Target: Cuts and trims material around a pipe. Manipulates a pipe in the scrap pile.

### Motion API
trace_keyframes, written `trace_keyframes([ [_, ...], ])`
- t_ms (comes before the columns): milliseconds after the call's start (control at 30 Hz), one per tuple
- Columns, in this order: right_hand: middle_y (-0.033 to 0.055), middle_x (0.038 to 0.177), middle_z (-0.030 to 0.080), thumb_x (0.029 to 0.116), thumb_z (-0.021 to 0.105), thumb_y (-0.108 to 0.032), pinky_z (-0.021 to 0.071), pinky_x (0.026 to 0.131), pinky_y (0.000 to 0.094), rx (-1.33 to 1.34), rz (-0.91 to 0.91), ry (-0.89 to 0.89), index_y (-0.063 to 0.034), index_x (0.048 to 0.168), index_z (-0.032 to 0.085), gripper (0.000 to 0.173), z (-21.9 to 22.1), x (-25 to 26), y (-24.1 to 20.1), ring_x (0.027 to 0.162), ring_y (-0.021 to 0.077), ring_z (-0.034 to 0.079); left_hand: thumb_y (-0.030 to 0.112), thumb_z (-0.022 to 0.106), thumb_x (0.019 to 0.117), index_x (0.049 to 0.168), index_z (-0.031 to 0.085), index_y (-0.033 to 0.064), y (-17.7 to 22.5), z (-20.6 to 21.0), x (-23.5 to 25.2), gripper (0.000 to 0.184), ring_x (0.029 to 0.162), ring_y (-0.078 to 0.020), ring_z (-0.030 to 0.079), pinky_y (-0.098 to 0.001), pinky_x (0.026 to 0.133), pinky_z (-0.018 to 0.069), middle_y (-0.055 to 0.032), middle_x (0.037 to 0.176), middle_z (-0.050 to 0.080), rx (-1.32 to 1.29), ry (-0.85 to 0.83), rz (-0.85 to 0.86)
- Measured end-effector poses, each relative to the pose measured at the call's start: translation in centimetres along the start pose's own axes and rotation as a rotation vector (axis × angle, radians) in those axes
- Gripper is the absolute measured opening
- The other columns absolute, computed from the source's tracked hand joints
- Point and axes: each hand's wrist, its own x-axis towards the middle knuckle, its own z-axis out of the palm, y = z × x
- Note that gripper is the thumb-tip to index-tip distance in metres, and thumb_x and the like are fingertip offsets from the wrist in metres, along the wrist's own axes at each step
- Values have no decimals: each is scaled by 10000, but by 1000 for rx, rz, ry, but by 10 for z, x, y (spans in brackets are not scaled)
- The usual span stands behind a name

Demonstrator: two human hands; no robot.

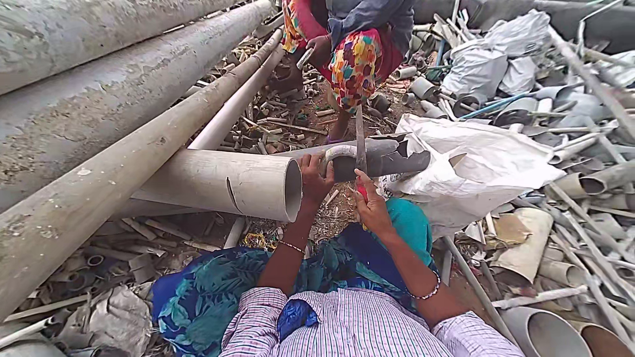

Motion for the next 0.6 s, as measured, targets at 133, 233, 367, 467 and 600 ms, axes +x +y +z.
trace_keyframes([
  [133, 222, 930, 692, 1018, 459, -47, 541, 718, 452, -92, -150, -10, -29, 1515, 459, 498, 19, -6, 7, 720, 284, 643, 210, 683, 947, 1235, 672, 16, -1, -1, -5, 348, 1090, -404, 608, -553, 992, 437, -226, 1116, 653, -22, -25, -15],
  [233, 243, 991, 693, 1023, 474, -40, 541, 722, 489, -165, -179, 100, -32, 1520, 454, 498, 15, 5, 16, 743, 327, 653, 223, 679, 955, 1231, 673, 12, 4, -6, -2, 347, 1124, -412, 604, -558, 1007, 437, -234, 1146, 652, -15, -64, -56],
  [367, 289, 994, 693, 1026, 442, -52, 546, 773, 581, -292, -205, 23, -26, 1503, 488, 480, 16, 6, 17, 843, 454, 693, 222, 642, 982, 1225, 657, -13, 22, -19, 8, 338, 1049, -424, 633, -570, 861, 507, -251, 1167, 628, 42, -185, -173],
  [467, 270, 987, 695, 1032, 450, -59, 534, 788, 569, -239, -181, 48, -42, 1505, 489, 475, 12, 10, 18, 837, 419, 679, 242, 635, 995, 1228, 646, -14, 34, -23, 15, 347, 988, -421, 659, -562, 805, 552, -261, 1212, 604, 111, -261, -242],
  [600, 300, 1080, 687, 1024, 451, -40, 543, 825, 592, -294, -174, -8, -23, 1506, 475, 483, 16, 9, 13, 925, 470, 693, 230, 611, 1011, 1234, 643, -7, 42, -30, 26, 327, 1044, -421, 647, -569, 853, 539, -272, 1272, 582, 48, -320, -390],
])
